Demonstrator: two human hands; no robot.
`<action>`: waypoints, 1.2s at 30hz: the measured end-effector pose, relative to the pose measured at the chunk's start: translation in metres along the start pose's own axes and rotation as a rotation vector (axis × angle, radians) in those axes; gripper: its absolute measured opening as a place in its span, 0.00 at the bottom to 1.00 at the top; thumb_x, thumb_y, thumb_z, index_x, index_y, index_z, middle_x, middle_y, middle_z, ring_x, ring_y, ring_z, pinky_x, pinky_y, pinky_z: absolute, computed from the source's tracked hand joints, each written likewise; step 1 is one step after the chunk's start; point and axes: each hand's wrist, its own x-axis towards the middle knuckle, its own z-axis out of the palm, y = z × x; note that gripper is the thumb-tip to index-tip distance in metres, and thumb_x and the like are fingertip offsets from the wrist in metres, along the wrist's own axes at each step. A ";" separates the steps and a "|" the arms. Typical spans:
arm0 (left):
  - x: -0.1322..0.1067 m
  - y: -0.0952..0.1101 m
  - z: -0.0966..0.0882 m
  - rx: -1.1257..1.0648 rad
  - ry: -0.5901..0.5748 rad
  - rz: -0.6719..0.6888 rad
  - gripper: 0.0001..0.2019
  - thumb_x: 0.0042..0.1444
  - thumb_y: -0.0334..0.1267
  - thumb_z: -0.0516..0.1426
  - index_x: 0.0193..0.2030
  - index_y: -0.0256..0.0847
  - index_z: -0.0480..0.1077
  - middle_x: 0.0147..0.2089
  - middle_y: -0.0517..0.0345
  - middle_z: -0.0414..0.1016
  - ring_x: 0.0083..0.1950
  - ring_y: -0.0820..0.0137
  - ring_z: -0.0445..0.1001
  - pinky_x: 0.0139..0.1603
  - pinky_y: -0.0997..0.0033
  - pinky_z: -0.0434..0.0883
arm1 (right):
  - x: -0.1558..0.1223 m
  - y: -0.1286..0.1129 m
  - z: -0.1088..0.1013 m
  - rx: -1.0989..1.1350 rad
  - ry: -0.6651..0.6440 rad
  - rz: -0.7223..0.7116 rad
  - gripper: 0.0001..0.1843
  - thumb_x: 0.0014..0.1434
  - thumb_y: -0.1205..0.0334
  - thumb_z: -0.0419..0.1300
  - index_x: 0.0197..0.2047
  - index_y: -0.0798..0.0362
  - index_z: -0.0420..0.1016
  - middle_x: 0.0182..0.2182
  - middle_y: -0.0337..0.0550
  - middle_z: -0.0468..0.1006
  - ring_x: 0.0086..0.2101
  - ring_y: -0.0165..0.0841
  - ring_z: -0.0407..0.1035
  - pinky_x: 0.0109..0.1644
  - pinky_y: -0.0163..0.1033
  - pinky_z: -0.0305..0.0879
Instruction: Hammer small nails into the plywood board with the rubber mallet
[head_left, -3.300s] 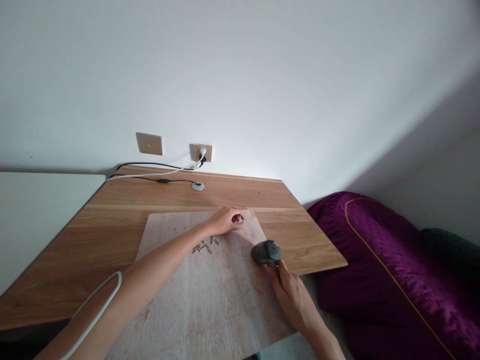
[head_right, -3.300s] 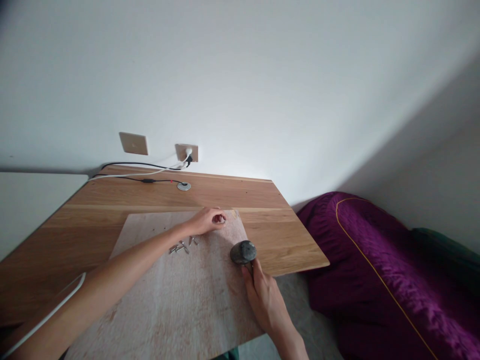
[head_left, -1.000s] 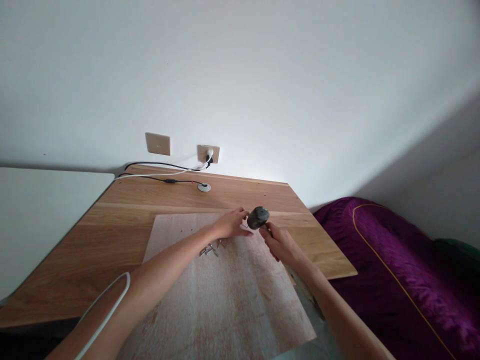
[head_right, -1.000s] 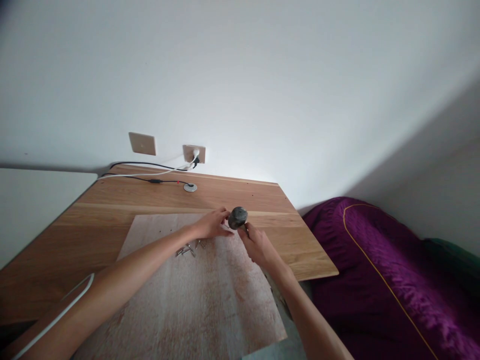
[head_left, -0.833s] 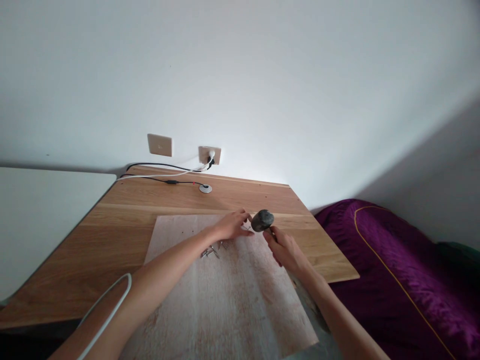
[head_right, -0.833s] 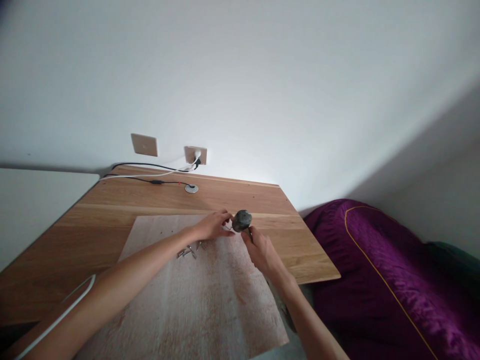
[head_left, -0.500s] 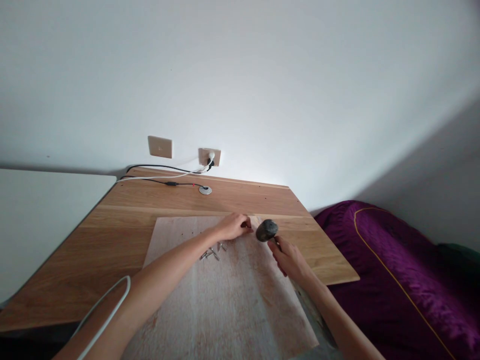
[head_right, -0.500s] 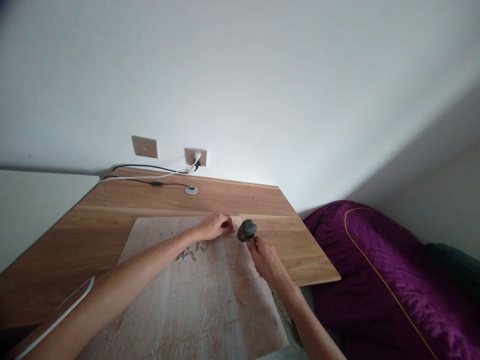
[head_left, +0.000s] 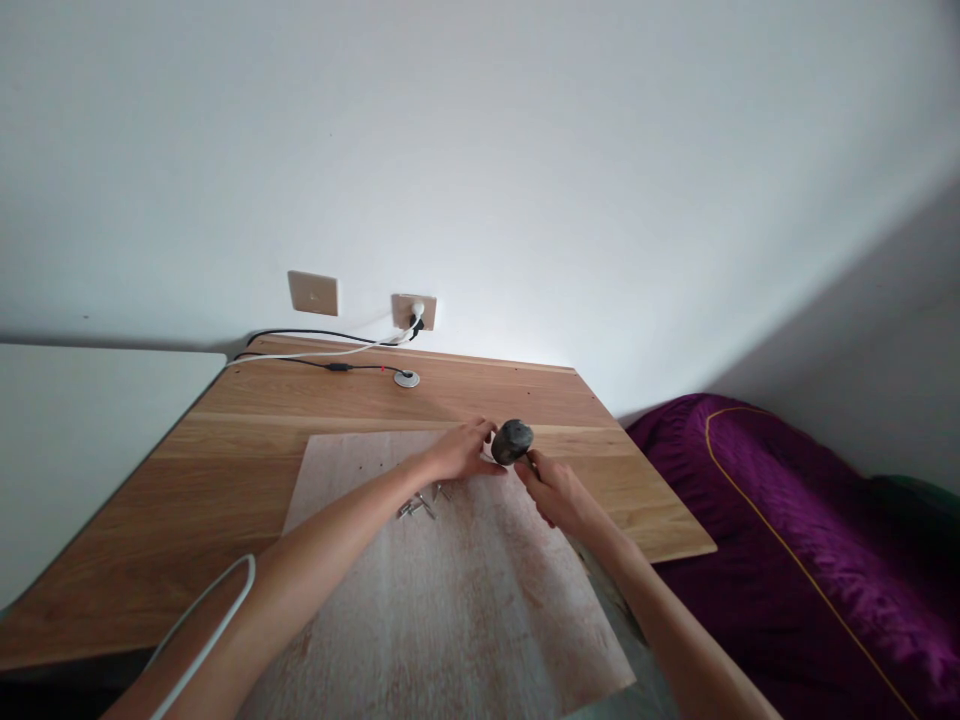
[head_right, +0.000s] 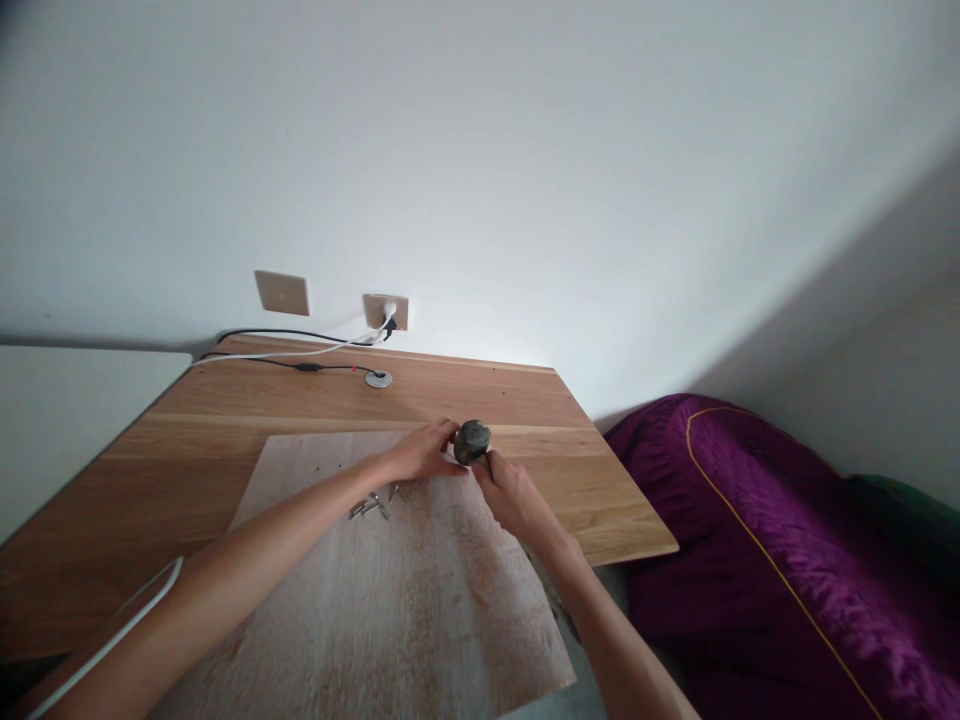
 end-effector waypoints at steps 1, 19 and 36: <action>0.000 -0.001 0.000 0.004 0.002 0.005 0.24 0.51 0.45 0.72 0.52 0.40 0.73 0.48 0.54 0.75 0.43 0.64 0.76 0.41 0.70 0.69 | 0.000 0.001 0.001 -0.012 -0.007 0.011 0.11 0.69 0.57 0.49 0.36 0.49 0.66 0.20 0.34 0.70 0.14 0.28 0.66 0.19 0.31 0.55; 0.002 0.002 -0.003 -0.029 -0.038 0.067 0.03 0.62 0.34 0.63 0.38 0.38 0.79 0.39 0.54 0.82 0.39 0.66 0.79 0.40 0.72 0.68 | -0.007 0.016 -0.004 0.009 0.041 0.088 0.14 0.71 0.54 0.47 0.35 0.48 0.65 0.16 0.30 0.68 0.13 0.28 0.66 0.17 0.30 0.59; 0.000 -0.001 -0.001 -0.003 -0.006 0.041 0.14 0.57 0.44 0.68 0.46 0.39 0.77 0.42 0.54 0.78 0.40 0.66 0.77 0.40 0.71 0.68 | -0.006 0.012 -0.001 0.006 0.040 0.062 0.13 0.71 0.54 0.47 0.36 0.48 0.65 0.16 0.30 0.67 0.13 0.28 0.66 0.17 0.29 0.57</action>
